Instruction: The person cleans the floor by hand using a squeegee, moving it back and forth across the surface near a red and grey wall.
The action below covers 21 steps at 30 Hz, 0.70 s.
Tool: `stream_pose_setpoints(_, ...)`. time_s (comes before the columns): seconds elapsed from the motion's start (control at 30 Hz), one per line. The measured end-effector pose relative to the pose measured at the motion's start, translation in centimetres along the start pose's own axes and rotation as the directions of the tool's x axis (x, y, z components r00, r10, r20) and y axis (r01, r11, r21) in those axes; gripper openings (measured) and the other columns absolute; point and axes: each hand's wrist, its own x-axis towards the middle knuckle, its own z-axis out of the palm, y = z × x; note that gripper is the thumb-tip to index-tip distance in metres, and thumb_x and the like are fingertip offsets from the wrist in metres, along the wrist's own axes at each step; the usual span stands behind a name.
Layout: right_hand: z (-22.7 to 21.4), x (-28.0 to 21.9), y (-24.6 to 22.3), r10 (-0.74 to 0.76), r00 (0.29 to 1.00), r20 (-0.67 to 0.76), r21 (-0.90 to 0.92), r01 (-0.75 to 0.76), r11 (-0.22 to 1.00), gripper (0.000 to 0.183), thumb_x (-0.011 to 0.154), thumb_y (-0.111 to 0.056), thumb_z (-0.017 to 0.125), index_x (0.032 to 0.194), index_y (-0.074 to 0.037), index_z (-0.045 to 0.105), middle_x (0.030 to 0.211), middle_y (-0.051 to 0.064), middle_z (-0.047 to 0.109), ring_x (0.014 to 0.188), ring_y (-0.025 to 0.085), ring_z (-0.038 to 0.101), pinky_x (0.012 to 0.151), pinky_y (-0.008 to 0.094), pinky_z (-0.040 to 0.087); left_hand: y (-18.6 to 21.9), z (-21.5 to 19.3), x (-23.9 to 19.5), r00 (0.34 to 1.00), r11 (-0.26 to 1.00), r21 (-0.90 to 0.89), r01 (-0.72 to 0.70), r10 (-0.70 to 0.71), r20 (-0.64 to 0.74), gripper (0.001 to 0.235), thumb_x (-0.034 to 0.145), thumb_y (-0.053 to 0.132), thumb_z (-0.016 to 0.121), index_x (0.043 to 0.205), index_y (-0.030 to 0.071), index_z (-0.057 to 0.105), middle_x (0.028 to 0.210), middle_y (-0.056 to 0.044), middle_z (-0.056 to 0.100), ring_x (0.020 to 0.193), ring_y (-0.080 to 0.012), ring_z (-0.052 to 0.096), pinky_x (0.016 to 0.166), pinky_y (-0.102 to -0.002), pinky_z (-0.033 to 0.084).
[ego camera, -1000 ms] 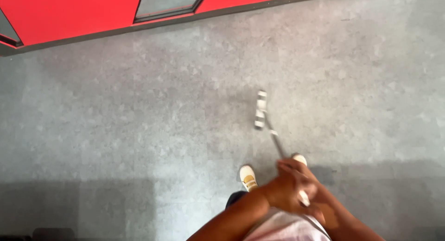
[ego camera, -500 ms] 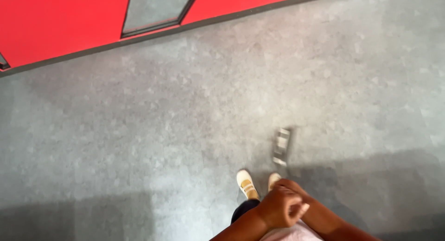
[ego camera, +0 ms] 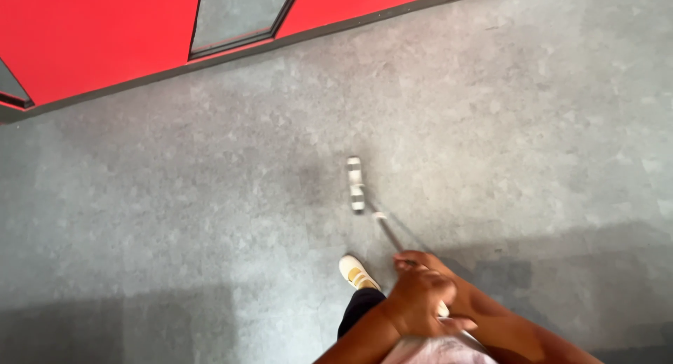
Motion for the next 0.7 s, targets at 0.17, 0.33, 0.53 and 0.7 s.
stream_pose_setpoints(0.17, -2.6, 1.0, -0.9, 0.312, 0.935, -0.168, 0.091, -0.3, 0.949, 0.038, 0.101, -0.037, 0.05, 0.107, 0.0, 0.057, 0.095, 0.008, 0.064, 0.086, 0.018, 0.057, 0.081, 0.033, 0.049, -0.9, -1.0, 0.2, 0.998, 0.988, -0.141, -0.069, 0.066, -0.019, 0.047, 0.093, 0.044, 0.072, 0.066, 0.009, 0.054, 0.069, -0.009, 0.057, 0.07, -0.0274, 0.06, 0.074, -0.043, 0.046)
stream_pose_setpoints(0.33, -3.4, 7.7, 1.7, 0.441, 0.846, -0.3, 0.175, -0.406, 0.897, 0.03, 0.103, -0.033, 0.051, 0.096, -0.004, 0.056, 0.085, 0.006, 0.062, 0.077, 0.017, 0.054, 0.073, 0.034, 0.047, -5.3, -3.5, -0.6, 0.985, 0.954, -0.25, -0.163, 0.144, -0.092, 0.038, 0.101, 0.023, 0.066, 0.069, 0.009, 0.049, 0.062, -0.006, 0.055, 0.069, -0.0275, 0.056, 0.078, -0.043, 0.048)
stream_pose_setpoints(0.53, 2.1, 15.4, 10.5, 0.585, 0.81, -0.031, 0.27, -0.557, 0.786, 0.03, 0.105, -0.028, 0.051, 0.083, -0.009, 0.055, 0.074, 0.002, 0.059, 0.065, 0.016, 0.05, 0.064, 0.034, 0.045, -9.5, -6.4, -6.5, 0.998, 0.98, -0.189, 0.064, -0.058, 0.032, 0.039, 0.098, 0.019, 0.064, 0.064, 0.008, 0.048, 0.065, -0.01, 0.056, 0.065, -0.0297, 0.057, 0.071, -0.044, 0.045)
stream_pose_setpoints(0.7, 4.3, 23.8, 11.7, 0.564, 0.764, 0.313, 0.422, -0.644, 0.638, 0.037, 0.107, -0.024, 0.052, 0.072, -0.013, 0.054, 0.065, -0.001, 0.056, 0.056, 0.015, 0.047, 0.057, 0.034, 0.043, -13.4, -8.6, -8.1, 0.993, 0.993, -0.02, 0.112, -0.113, -0.041, 0.033, 0.095, 0.021, 0.066, 0.067, 0.008, 0.054, 0.069, -0.012, 0.062, 0.07, -0.0324, 0.061, 0.076, -0.047, 0.047)
